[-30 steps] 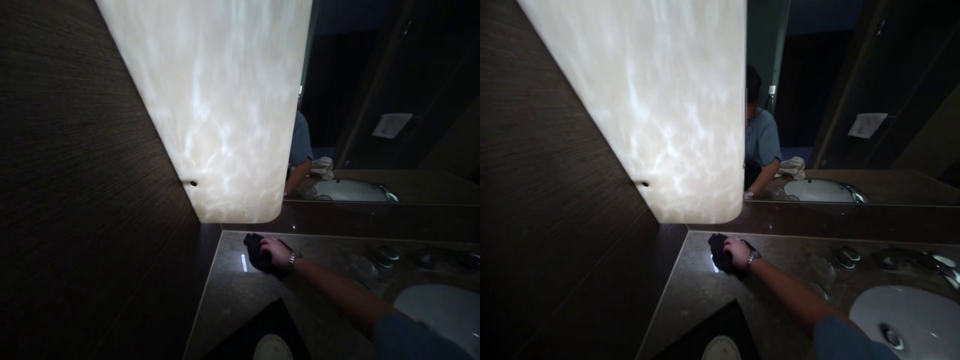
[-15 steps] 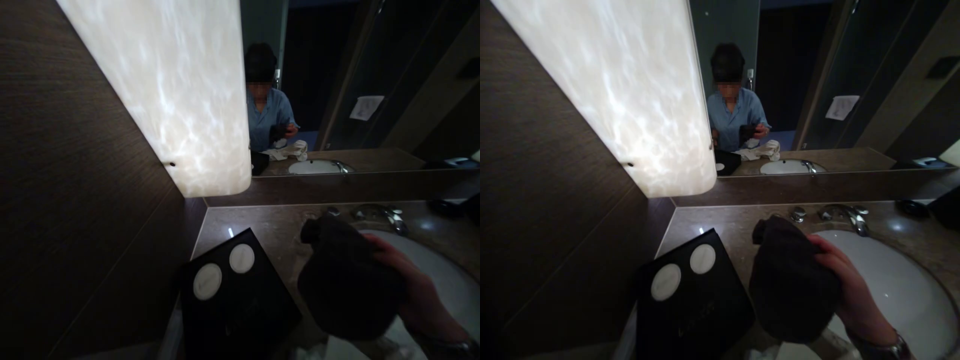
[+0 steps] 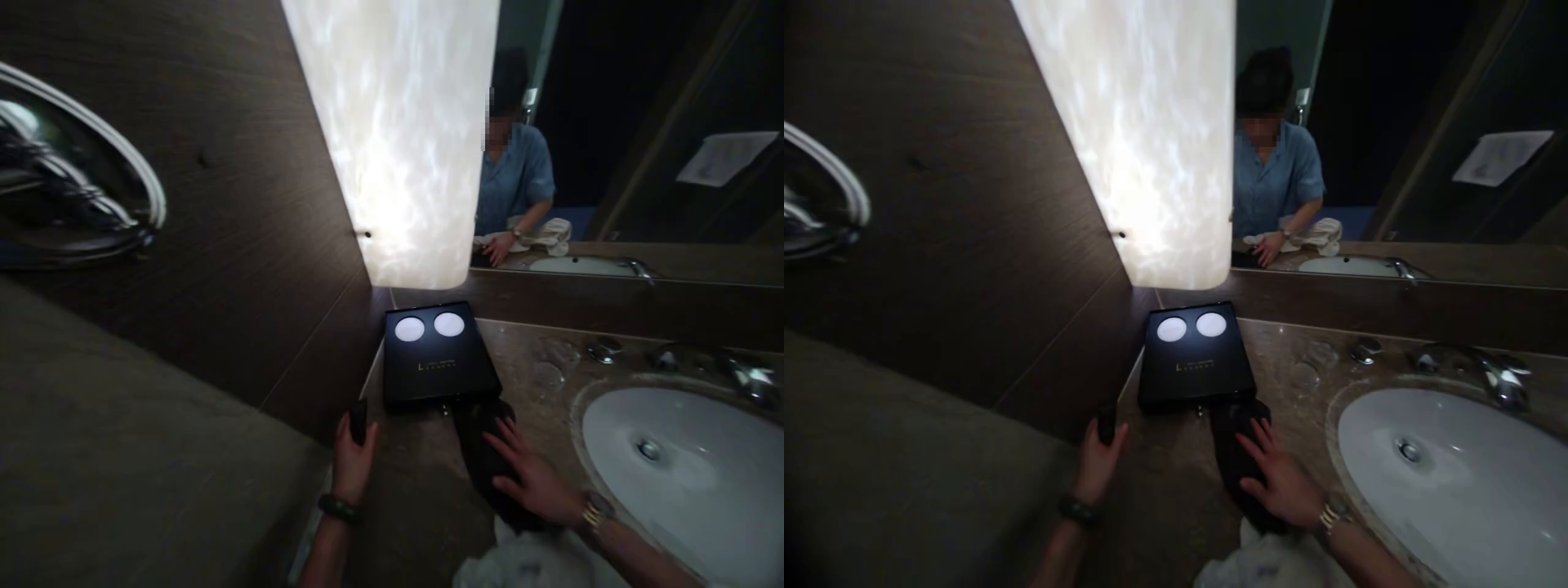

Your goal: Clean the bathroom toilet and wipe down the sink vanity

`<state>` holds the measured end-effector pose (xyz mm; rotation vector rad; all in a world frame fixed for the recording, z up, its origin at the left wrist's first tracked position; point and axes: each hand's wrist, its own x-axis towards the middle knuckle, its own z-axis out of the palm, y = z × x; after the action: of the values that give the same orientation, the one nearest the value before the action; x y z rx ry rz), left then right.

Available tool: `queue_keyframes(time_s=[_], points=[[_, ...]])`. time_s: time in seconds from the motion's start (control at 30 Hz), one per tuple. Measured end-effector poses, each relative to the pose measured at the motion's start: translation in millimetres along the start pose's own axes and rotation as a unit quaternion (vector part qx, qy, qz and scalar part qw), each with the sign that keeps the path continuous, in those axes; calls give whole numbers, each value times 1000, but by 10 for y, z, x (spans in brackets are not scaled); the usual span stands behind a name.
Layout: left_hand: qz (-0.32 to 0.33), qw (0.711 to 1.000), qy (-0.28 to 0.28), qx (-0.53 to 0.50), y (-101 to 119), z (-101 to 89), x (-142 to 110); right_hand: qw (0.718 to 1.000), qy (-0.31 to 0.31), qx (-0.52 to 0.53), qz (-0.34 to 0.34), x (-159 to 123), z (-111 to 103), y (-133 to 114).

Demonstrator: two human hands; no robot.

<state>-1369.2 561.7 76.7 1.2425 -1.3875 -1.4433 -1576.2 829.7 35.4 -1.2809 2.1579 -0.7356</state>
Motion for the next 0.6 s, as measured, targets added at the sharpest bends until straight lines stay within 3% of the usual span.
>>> queue_keyframes(time_s=[0.03, 0.07, 0.1, 0.17, 0.23, 0.33, 0.43, 0.53, 0.6], points=[[37, 999, 9, 37, -133, -255, -109, 999, -28, -20, -12, 127, 215, -117], [100, 985, 8, 141, -300, -516, -227, 998, -52, -30, -36, 244, 427, -262], [122, 968, 29, 219, -491, -762, -345, 994, -78, -32, -72, 360, 627, -435], [96, 956, 16, 276, -867, -1151, -542, 979, -132, -28, -154, 626, 960, -845], [72, 950, -8, 304, -1122, -1369, -659, 972, -141, -31, -187, 940, 1188, -1277], [66, 951, 5, 302, -1190, -1464, -708, 975, -109, -40, -188, 1299, 1373, -1703], [53, 955, 38, 289, -1114, -1497, -695, 957, -144, -28, -250, 1194, 1408, -1627], [39, 949, 28, 310, -1157, -1547, -650, 920, -239, 18, -312, 670, 1230, -1182], [38, 948, 33, 313, -1238, -1541, -577, 920, -270, 40, -281, 291, 986, -858]])
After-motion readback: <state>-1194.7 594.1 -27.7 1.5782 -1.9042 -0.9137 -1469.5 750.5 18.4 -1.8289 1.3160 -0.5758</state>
